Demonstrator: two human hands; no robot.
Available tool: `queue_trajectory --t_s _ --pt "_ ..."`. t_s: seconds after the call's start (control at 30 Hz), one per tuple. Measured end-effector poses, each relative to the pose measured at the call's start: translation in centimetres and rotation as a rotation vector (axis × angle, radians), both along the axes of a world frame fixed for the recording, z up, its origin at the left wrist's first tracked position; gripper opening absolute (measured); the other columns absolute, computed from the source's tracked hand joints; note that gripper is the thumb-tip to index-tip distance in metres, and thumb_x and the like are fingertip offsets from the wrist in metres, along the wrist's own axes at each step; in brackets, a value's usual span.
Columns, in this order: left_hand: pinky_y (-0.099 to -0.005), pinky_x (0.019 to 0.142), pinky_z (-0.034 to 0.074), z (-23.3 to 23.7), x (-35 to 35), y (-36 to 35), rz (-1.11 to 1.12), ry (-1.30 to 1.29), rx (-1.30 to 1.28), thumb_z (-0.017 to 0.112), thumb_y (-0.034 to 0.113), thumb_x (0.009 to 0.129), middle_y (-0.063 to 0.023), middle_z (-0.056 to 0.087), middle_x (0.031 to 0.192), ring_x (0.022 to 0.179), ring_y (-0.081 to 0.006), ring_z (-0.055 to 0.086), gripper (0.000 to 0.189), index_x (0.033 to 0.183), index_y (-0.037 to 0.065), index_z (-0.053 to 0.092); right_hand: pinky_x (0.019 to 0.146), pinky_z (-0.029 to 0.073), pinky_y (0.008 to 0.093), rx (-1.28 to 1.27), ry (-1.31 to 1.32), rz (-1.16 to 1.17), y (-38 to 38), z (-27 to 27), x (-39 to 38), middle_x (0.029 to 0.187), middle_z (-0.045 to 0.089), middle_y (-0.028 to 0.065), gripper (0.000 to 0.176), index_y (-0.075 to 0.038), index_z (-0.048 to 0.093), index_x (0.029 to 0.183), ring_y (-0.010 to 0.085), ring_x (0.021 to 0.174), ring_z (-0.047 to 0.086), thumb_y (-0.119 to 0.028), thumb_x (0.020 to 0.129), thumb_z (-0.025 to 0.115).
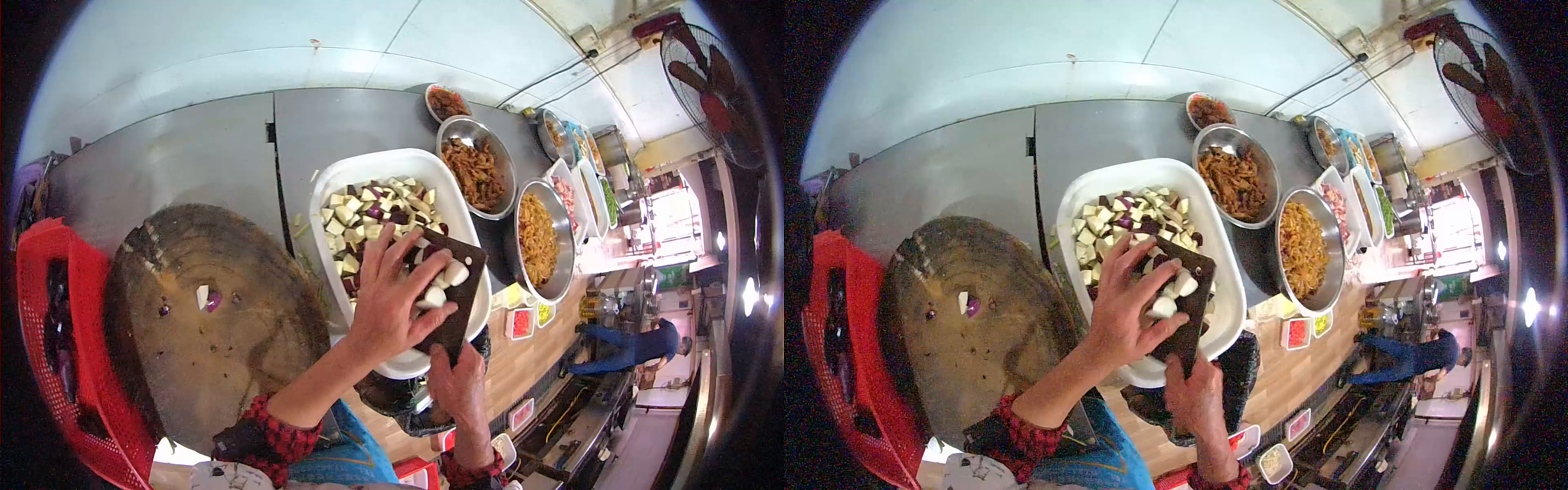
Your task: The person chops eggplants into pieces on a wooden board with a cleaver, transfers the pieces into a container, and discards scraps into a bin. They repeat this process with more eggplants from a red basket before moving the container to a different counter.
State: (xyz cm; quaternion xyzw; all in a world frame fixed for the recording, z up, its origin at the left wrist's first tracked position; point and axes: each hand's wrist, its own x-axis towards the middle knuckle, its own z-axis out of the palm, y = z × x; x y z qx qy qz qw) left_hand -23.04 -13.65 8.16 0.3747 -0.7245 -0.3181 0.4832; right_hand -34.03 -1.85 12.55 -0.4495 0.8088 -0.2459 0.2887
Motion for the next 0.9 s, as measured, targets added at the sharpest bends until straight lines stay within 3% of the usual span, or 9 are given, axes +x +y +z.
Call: queue_trajectory --t_s 0.07,0.13,0.23,0.3,0.33,0.47,0.73,0.8,0.9 --pt "-0.0531 0.106 0.03 -1.1 -0.6 0.5 0.041 -0.026 0.063 0.074 0.033 0.074 -0.019 0.041 0.137 0.132 -0.0437 0.03 0.058 0.124 0.008 0.057 0.053 0.047 0.0483 0.075 0.414 0.101 -0.5 0.8 -1.9 0.067 0.06 0.0266 0.016 0.001 0.052 0.093 0.0436 0.064 0.061 -0.013 0.086 0.056" --pt "-0.0483 0.105 0.034 -1.8 1.5 0.1 0.098 0.024 0.008 0.072 0.021 0.074 -0.0198 0.045 0.133 0.129 -0.0385 0.038 0.05 0.119 0.004 0.059 0.054 0.047 0.0488 -0.019 0.47 0.019 -0.1 0.2 -2.7 0.067 0.06 0.0257 0.017 0.001 0.051 0.095 0.0428 0.063 0.061 -0.013 0.087 0.056" --pt "-0.047 0.105 0.034 -2.1 8.5 0.7 0.37 -0.338 0.048 0.066 0.006 0.074 -0.0177 0.049 0.13 0.123 -0.0363 0.044 0.039 0.113 0.002 0.06 0.055 0.048 0.0483 -0.147 0.503 -0.105 0.8 -0.9 -3.3 0.069 0.061 0.0249 0.016 0.001 0.052 0.096 0.0439 0.064 0.06 -0.012 0.086 0.054" --pt "-0.0472 0.103 0.035 -3.5 13.2 0.8 0.534 -0.57 0.026 0.064 0.006 0.077 -0.017 0.049 0.129 0.121 -0.0361 0.045 0.035 0.112 0.003 0.061 0.049 0.047 0.0421 -0.316 0.364 -0.056 0.7 -1.2 -3.4 0.067 0.062 0.0187 0.015 0.001 0.053 0.096 0.0353 0.054 0.062 -0.01 0.087 0.054" --pt "-0.0471 0.102 0.036 -4.2 15.3 1.0 0.613 -0.708 0.014 0.063 0.006 0.079 -0.0168 0.05 0.127 0.119 -0.0359 0.046 0.033 0.112 0.004 0.061 0.041 0.043 0.0331 -0.165 0.021 -0.232 0.7 -0.4 -2.5 0.061 0.058 0.01 0.012 0.002 0.053 0.094 0.0197 0.043 0.056 -0.009 0.089 0.053" --pt "-0.0469 0.093 0.041 -7.8 19.9 3.4 0.605 -0.826 0.079 0.062 0.007 0.082 -0.017 0.052 0.118 0.111 -0.0375 0.049 0.026 0.109 0.004 0.063 0.035 0.036 0.026 -0.237 -0.501 -0.326 0.9 -2.0 -1.3 0.052 0.044 0.0018 0.01 -0.002 0.047 0.083 0.011 0.036 0.041 -0.006 0.092 0.047" --pt "-0.0339 0.072 0.053 -5.0 13.4 5.9 0.446 -0.202 0.348 0.066 0.002 0.081 -0.0146 0.056 0.105 0.093 -0.0266 0.06 0.023 0.104 0.004 0.064 0.036 0.037 0.0257 -0.287 -0.608 -0.371 1.6 -1.9 -0.4 0.051 0.042 0.0012 0.01 -0.001 0.046 0.087 0.0111 0.036 0.041 -0.009 0.093 0.049" --pt "-0.0396 0.088 0.047 -1.1 8.4 5.3 0.264 -0.148 0.272 0.066 0.004 0.08 -0.0144 0.057 0.108 0.099 -0.0308 0.057 0.024 0.104 0.003 0.064 0.036 0.037 0.0255 -0.311 -0.596 -0.377 1.9 -1.7 -0.3 0.052 0.043 0.0013 0.01 -0.001 0.047 0.087 0.0109 0.036 0.041 -0.009 0.093 0.049" --pt "-0.0407 0.09 0.046 0.3 1.5 4.8 -0.007 -0.113 0.139 0.073 0.011 0.076 -0.0159 0.047 0.13 0.109 -0.0279 0.055 0.046 0.12 0.011 0.061 0.038 0.038 0.0252 -0.284 -0.391 -0.343 2.1 -1.5 -0.1 0.054 0.05 0.0023 0.008 0.002 0.052 0.093 0.0105 0.04 0.048 -0.004 0.091 0.048"
